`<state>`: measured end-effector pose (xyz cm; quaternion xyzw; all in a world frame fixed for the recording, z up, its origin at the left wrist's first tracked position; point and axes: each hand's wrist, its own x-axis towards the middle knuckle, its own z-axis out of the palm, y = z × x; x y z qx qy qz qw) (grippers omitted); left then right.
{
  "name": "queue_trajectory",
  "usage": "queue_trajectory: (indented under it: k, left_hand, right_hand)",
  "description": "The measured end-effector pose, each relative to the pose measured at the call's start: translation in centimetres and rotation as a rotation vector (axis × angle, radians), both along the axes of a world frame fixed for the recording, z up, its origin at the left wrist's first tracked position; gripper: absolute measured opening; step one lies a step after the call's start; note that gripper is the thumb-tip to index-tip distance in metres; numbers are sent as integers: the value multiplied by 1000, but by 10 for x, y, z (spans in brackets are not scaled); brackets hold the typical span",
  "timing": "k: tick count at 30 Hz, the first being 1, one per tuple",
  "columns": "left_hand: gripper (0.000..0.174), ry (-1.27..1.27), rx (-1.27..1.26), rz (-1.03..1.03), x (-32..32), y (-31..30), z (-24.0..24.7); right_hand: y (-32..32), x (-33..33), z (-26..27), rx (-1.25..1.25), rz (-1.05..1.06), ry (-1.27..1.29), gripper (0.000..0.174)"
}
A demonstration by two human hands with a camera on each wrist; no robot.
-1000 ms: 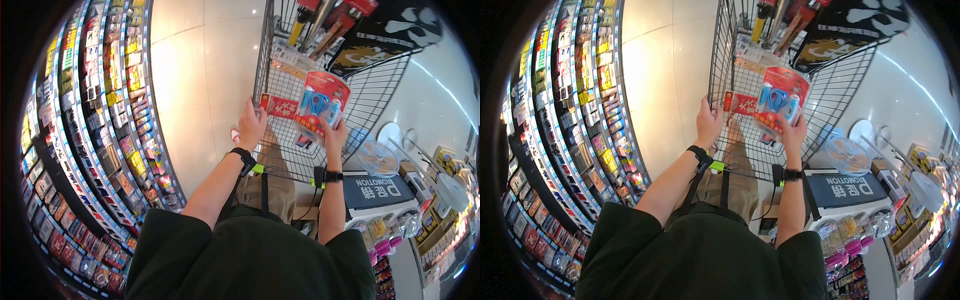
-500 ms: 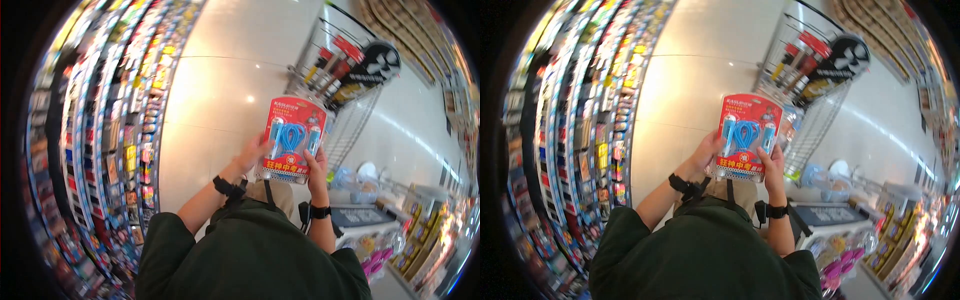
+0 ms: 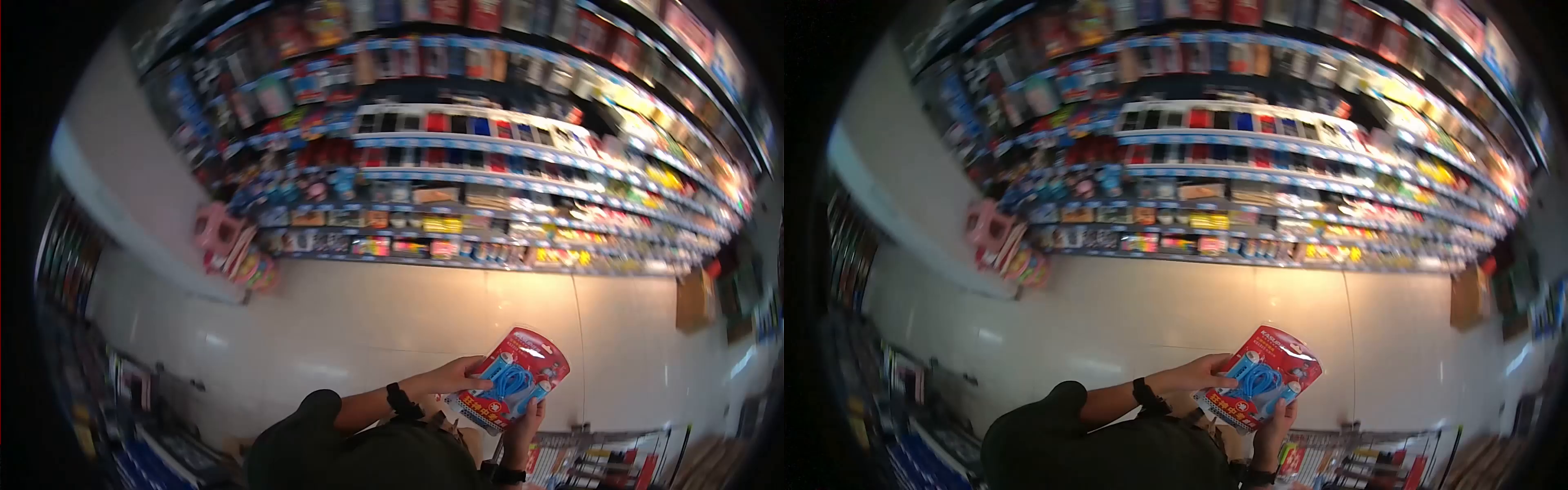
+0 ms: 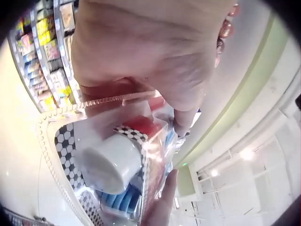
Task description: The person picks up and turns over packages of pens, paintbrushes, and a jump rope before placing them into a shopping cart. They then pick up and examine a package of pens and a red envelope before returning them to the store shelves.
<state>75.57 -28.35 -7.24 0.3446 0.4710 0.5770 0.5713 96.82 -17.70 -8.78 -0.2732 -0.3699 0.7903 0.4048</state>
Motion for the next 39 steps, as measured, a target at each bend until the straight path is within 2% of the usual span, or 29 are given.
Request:
queue_trajectory:
  k: [2,5,6,10,13,18,19,21,22,23,24,25,26,28,29,31,34,37,39]
  left_hand:
    - [54,82,-36,191,17,-33,22]
    - [48,-196,-25,511,37,-85,15]
    - [43,-106,-37,640,46,-102,13]
    - [40,-128,-77,969,72,-164,18]
    - [39,-100,-87,1121,75,-209,11]
    - [35,-37,-6,1224,59,-271,20]
    - [35,28,-51,1254,53,-281,16]
    - [34,115,-135,1326,39,-301,-3]
    - [35,107,-156,1349,34,-315,-16]
    - [34,101,-128,1377,23,-327,-14]
    - [31,28,-100,1376,7,-344,-20]
    - [32,-94,-104,1418,-4,-347,-4]
    - [35,-79,-72,1342,-19,-363,-2]
    - [40,-153,-38,1333,-47,-377,-6]
    - [42,-117,-21,1247,-59,-385,-7]
    - [44,-91,-42,1204,-64,-375,22]
    - [45,-53,-139,1118,-99,-377,13]
    - [44,-23,-153,1069,-119,-379,-6]
    - [50,157,-156,1060,-127,-371,-18]
  right_hand:
    - [-3,-4,3,38,120,4,40]
    - [-27,-21,9,98,306,-14,39]
    - [-40,-26,15,65,375,-7,36]
    - [-86,-42,5,-19,548,-59,30]
    - [-133,-59,19,-12,624,-68,30]
    - [-189,-94,44,38,721,-138,34]
    - [-197,-105,33,-14,738,-106,38]
    - [-214,-119,24,44,806,-111,42]
    - [-226,-120,29,5,827,-127,44]
    - [-227,-130,27,161,930,-127,48]
    - [-234,-138,32,207,1005,-102,51]
    - [-244,-146,36,215,1022,-55,53]
    - [-254,-155,38,231,1044,-4,56]
    - [-268,-168,44,155,1146,-29,60]
    - [-277,-172,40,132,1126,-48,63]
    - [-291,-180,34,113,1128,-66,69]
    - [-298,-192,31,191,1009,-127,74]
    - [-303,-196,23,141,922,-136,75]
    - [-307,-199,16,138,829,-121,75]
